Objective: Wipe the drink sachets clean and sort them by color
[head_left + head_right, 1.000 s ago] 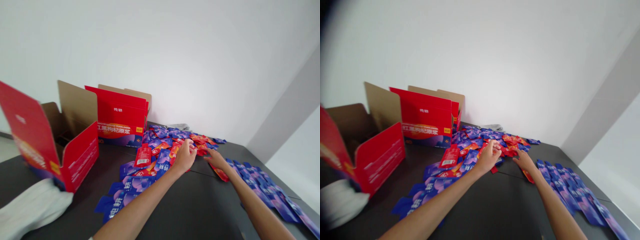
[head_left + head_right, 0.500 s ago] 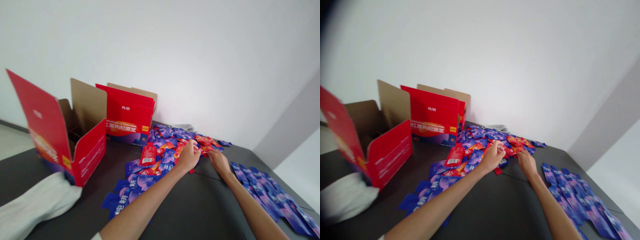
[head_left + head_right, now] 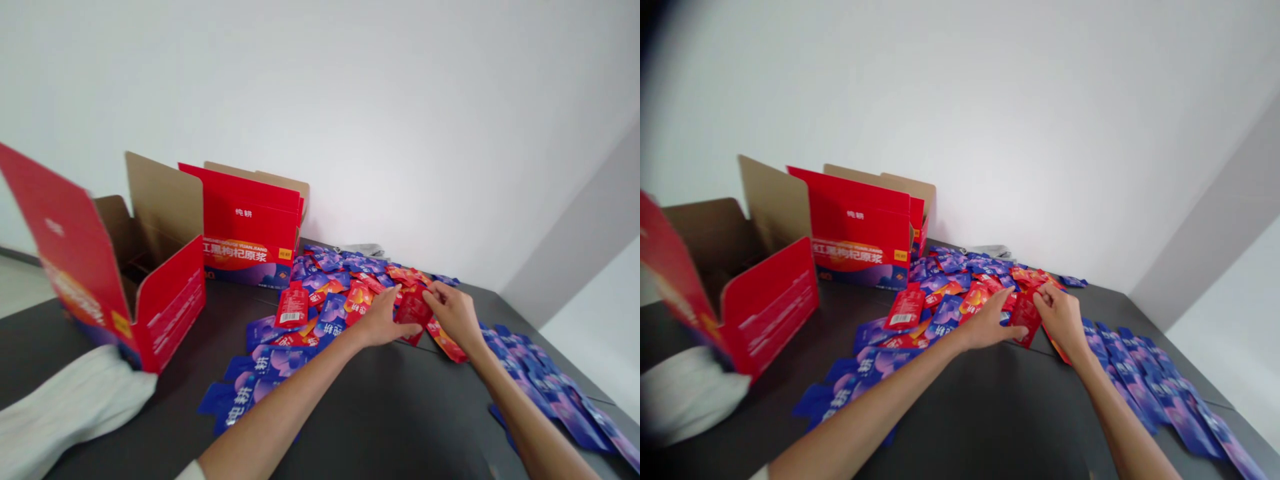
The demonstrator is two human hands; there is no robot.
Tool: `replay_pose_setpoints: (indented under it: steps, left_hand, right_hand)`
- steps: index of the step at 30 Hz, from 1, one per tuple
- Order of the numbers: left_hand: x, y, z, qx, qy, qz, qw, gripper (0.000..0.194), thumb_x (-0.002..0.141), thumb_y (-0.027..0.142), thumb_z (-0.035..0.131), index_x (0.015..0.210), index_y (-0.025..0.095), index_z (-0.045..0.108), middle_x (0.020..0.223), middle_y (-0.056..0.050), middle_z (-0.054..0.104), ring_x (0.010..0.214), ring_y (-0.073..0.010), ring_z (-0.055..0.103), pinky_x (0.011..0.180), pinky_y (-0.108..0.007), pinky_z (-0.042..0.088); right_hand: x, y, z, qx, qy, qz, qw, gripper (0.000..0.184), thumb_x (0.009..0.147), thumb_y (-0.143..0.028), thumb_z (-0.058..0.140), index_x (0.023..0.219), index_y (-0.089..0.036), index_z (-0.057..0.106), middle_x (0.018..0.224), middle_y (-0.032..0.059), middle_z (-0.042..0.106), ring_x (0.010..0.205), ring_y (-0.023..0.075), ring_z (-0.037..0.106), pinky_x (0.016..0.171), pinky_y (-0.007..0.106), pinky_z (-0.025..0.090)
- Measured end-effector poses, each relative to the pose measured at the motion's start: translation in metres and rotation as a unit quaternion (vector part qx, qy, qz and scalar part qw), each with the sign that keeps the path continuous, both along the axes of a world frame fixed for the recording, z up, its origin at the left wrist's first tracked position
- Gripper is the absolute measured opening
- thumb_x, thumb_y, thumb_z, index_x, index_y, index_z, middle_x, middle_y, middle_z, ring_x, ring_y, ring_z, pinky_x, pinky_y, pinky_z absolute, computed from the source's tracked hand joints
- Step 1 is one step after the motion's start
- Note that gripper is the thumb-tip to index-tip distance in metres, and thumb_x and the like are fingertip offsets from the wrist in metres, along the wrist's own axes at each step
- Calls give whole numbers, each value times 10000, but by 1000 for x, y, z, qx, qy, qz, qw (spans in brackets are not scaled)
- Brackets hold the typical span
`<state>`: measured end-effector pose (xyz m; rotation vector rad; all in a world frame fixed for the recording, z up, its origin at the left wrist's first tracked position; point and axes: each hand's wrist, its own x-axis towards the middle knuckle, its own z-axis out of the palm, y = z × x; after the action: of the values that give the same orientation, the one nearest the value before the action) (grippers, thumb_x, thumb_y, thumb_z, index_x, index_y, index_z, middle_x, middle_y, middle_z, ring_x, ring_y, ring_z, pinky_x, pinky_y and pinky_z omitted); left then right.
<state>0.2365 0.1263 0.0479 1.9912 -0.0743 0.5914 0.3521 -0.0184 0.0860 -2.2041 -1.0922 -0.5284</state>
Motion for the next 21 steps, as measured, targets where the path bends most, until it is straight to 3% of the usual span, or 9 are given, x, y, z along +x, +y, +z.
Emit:
replay_pose_setpoints:
  steps: [3,5,8,10,12,14,15,18,21]
  left_hand:
    - [0,-10,-5,-29,-5,-67,997,947,602,409,814,1389,167,346,1466,-166,369,1381,-343,289,1132,-503,246]
    - [1,-15,-10,-74,-23,-72,994,925,652,335,782,1416,165,289,1488,-164,330,1398,-322,258,1137,-487,242]
    - [3,-19,-14,-153,-39,-76,985,584,776,237,647,1314,185,428,1398,-127,458,1318,-277,396,1102,-452,310]
    - [6,-19,-14,-197,-30,-85,976,382,833,243,580,1207,197,520,1299,-99,551,1207,-250,509,1053,-426,375]
    - [8,-19,-13,-231,-11,-88,969,272,879,282,517,1134,200,564,1224,-88,602,1089,-231,589,990,-414,433]
    - [9,-18,-12,-269,15,-96,958,247,914,319,451,1074,192,591,1158,-92,639,992,-216,640,918,-397,481]
    - [9,-18,-11,-286,28,-101,952,262,927,331,417,1052,187,596,1127,-96,653,958,-209,656,884,-385,500]
    - [6,-17,-13,-328,77,-122,933,264,925,326,399,1005,173,598,1016,-99,690,882,-189,685,803,-348,534]
    - [3,-16,-20,-342,149,-139,917,180,844,296,539,836,132,613,794,-99,704,748,-202,700,703,-343,554]
  right_hand:
    - [-24,8,1,57,147,71,985,259,824,-403,542,659,-204,528,530,-35,510,498,110,435,499,222,317]
    - [-36,14,-1,104,251,142,952,260,824,-426,565,699,-199,539,566,-29,536,519,111,464,520,217,362]
    - [-44,17,0,134,320,230,909,275,832,-449,583,762,-184,574,672,-1,597,619,124,537,624,231,438]
    - [-37,12,1,118,311,246,910,302,859,-476,547,829,-180,598,767,22,633,721,143,580,712,249,463]
    - [-20,0,-3,76,267,195,941,333,885,-497,487,907,-187,607,844,40,653,808,167,601,772,267,463]
    - [5,-17,-13,-20,200,59,978,326,885,-482,468,979,-200,602,901,58,669,868,200,615,805,292,452]
    - [18,-26,-21,-76,171,-19,982,310,871,-454,488,1001,-196,599,923,79,675,895,224,620,821,313,445]
    - [48,-51,-52,-184,161,-156,957,267,787,-353,584,966,-156,603,959,165,675,975,316,619,859,396,428]
    - [60,-62,-76,-186,202,-172,946,265,715,-311,637,920,-148,599,967,194,670,992,347,623,831,420,445]
